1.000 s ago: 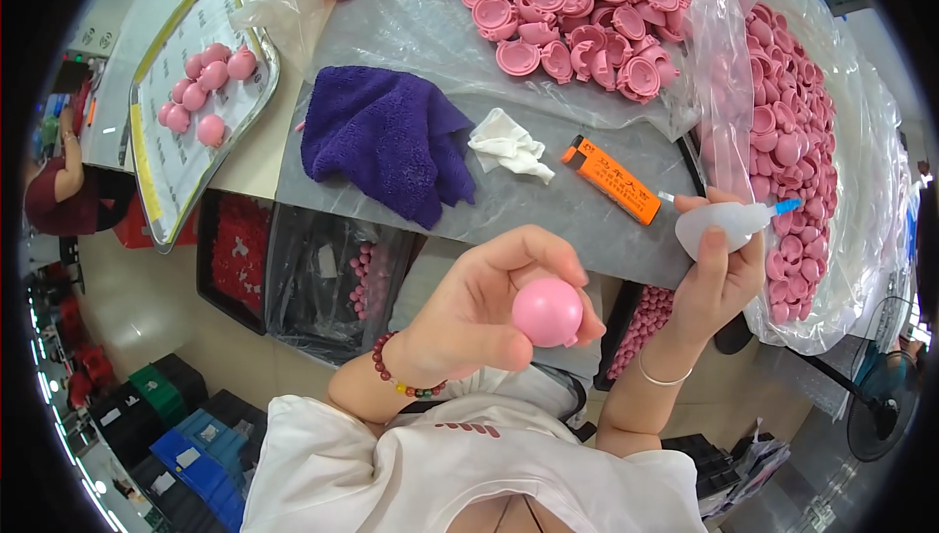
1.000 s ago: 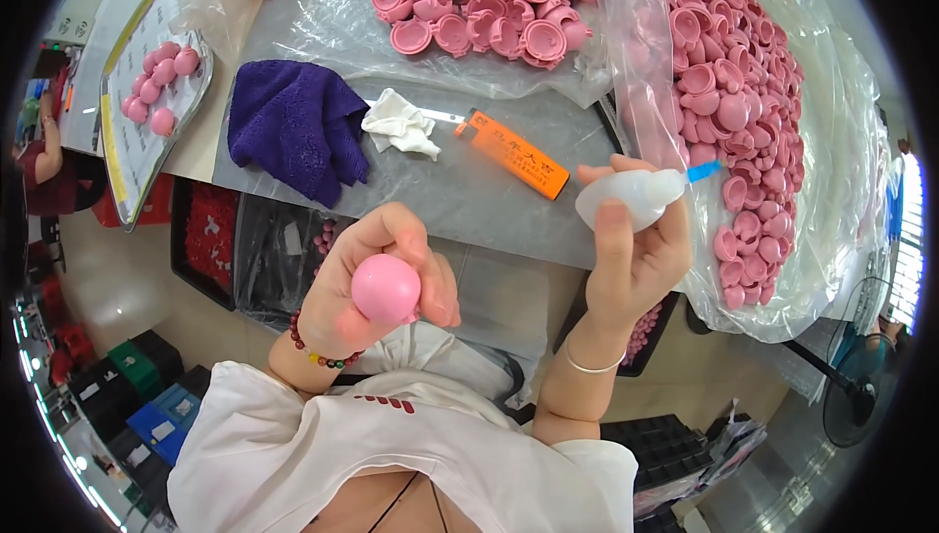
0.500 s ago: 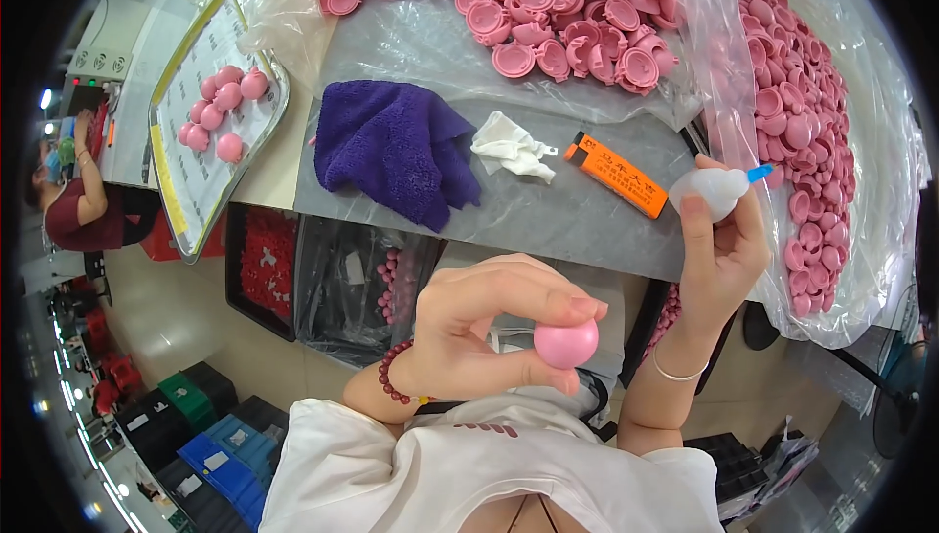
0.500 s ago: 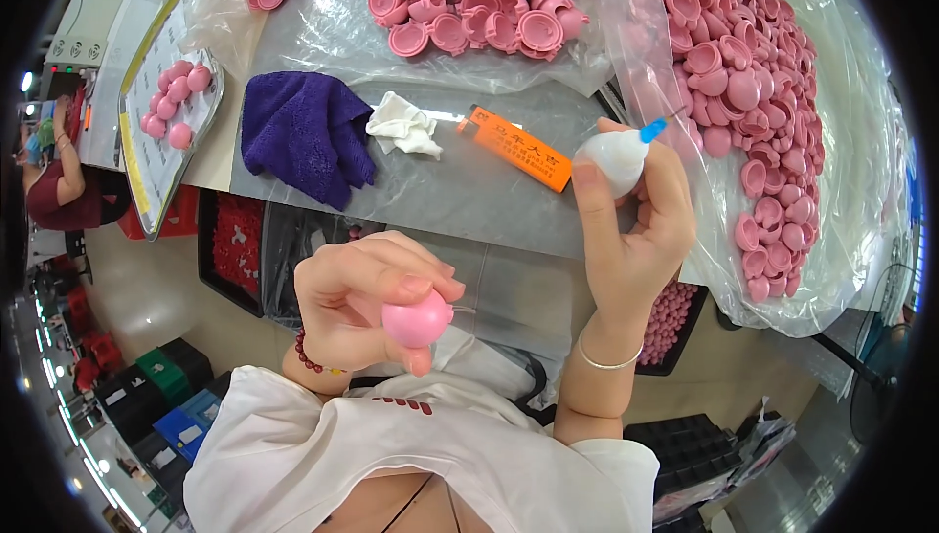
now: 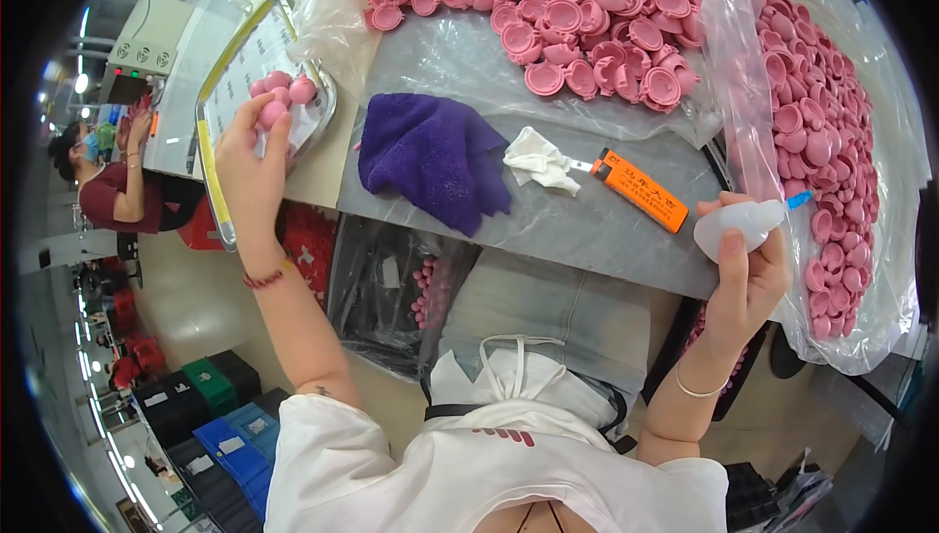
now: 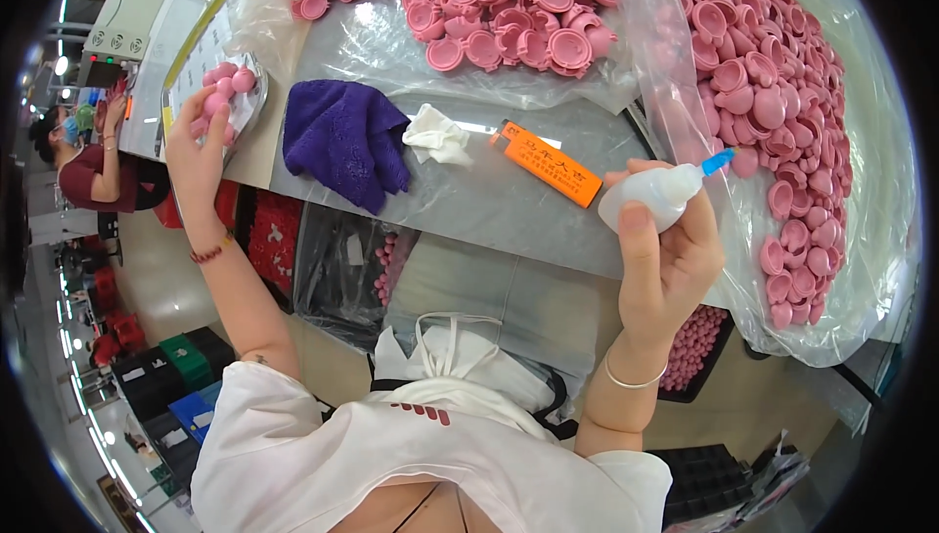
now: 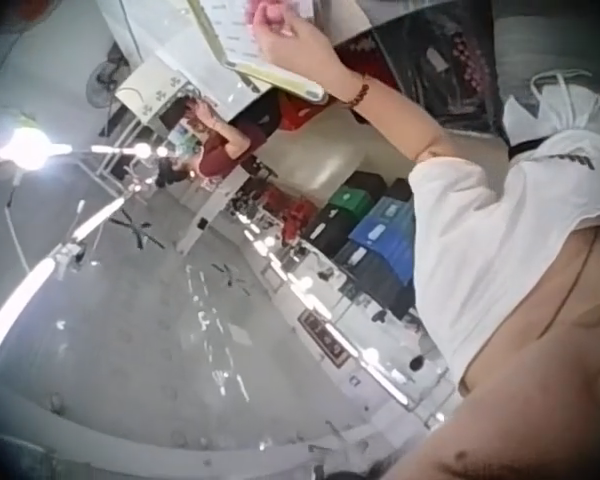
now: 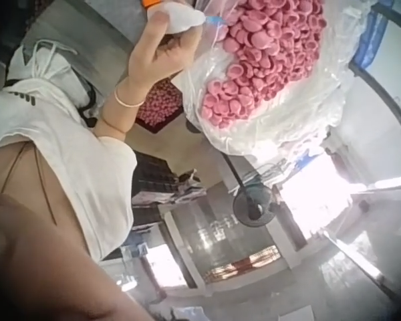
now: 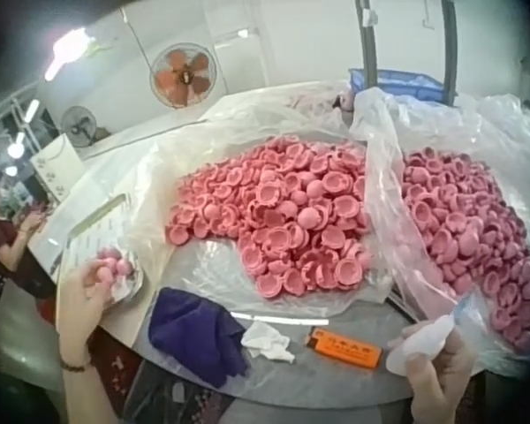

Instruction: Applying glue to the edges of pink plastic halves and joining them together to form spheres.

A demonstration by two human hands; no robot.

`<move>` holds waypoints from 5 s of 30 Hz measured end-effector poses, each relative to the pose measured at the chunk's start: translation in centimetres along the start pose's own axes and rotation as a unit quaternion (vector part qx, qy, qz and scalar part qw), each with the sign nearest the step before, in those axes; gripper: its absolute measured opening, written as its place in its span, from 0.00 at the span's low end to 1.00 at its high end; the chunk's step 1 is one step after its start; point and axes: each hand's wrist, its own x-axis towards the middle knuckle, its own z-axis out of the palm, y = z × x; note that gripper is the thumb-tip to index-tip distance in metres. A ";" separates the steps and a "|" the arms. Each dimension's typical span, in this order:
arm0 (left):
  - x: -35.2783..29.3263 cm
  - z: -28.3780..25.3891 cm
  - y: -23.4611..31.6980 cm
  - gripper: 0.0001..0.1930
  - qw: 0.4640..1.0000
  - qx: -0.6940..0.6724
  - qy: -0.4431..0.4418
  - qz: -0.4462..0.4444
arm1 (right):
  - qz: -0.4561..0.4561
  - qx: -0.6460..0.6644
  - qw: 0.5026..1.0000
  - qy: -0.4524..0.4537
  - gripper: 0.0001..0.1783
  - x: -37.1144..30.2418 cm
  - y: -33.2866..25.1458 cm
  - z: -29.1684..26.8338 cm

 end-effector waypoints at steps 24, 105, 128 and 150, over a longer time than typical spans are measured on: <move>8.0 6.9 5.7 0.09 0.897 0.357 -0.133 0.225 | -0.047 -0.097 0.994 -0.012 0.10 0.1 0.4 -0.4; -13.7 3.5 14.3 0.21 0.730 -0.629 -0.264 0.033 | -0.304 -0.021 0.951 -0.055 0.36 -3.6 -4.3 1.4; -14.5 6.0 14.1 0.22 0.184 -0.858 -0.404 -0.258 | -0.151 -0.260 0.940 0.160 0.18 0.3 -0.9 -2.5; -14.0 5.1 15.1 0.25 0.511 -0.754 -0.364 -0.195 | -0.067 -0.589 0.806 -0.002 0.09 0.9 -3.1 -9.9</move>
